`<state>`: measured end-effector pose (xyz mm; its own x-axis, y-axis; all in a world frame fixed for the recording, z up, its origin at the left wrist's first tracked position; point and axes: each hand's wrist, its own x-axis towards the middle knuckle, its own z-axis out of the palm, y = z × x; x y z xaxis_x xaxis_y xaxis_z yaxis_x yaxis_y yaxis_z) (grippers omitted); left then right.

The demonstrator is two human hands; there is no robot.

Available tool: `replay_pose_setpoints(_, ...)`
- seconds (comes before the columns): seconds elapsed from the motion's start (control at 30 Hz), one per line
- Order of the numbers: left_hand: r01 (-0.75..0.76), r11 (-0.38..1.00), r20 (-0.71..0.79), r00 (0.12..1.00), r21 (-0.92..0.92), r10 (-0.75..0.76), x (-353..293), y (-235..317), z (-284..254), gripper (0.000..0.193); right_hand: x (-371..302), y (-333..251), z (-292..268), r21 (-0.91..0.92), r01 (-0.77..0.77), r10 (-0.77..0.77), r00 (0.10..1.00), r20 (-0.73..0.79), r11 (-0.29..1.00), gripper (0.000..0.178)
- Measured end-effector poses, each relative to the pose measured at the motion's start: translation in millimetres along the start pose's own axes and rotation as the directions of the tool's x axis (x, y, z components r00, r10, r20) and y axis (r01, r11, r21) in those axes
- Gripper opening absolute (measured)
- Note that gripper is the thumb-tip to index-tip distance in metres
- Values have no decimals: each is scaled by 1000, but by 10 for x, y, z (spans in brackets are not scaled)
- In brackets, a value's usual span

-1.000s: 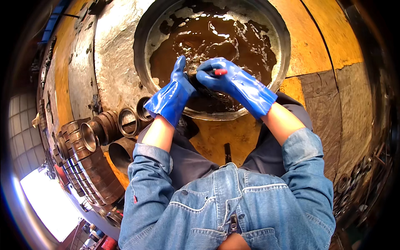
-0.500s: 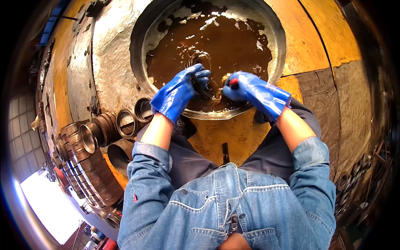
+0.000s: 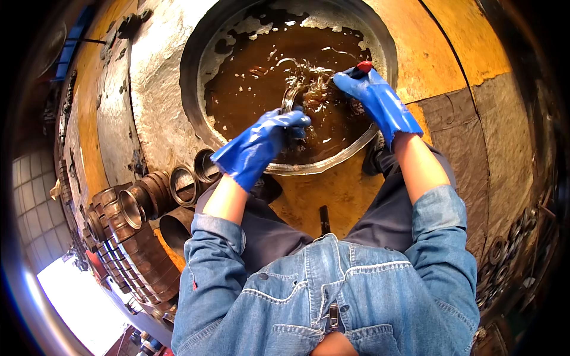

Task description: The person cleans metal rings and components by scrubbing them with a brush inside a tub containing dark liquid. They then lift the rings out of the liquid and place them into a nearby container on the floor.

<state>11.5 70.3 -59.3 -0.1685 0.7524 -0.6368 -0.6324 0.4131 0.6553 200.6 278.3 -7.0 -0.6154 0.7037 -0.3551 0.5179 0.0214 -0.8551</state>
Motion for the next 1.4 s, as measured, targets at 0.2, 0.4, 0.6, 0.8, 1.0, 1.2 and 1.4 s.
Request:
replay_pose_setpoints(0.2,-135,951,-45,987,277,153,-210,215,-151,28,109,-133,246,636,2,-323,862,390,772,37)
replay_pose_setpoints(0.4,-146,972,-32,988,184,154,-202,166,-192,39,405,-106,820,197,-167,56,880,472,966,32)
replay_pose_setpoints(0.6,-83,968,-52,994,237,98,-236,156,-277,35,396,-182,666,365,-94,-107,863,493,926,26)
replay_pose_setpoints(0.8,-193,967,-66,976,165,206,-120,10,-454,43,256,-542,909,74,33,-65,874,482,997,30)
replay_pose_setpoints(1.0,-104,973,-45,992,205,116,-229,188,-205,37,294,-9,709,205,-38,0,983,186,978,39)
replay_pose_setpoints(1.2,117,980,-98,990,162,-102,-93,174,-206,25,273,-36,544,-126,-218,237,956,171,968,50)
replay_pose_setpoints(1.4,-186,978,-10,982,90,188,2,116,66,39,164,-79,298,58,-59,66,989,-135,997,45)
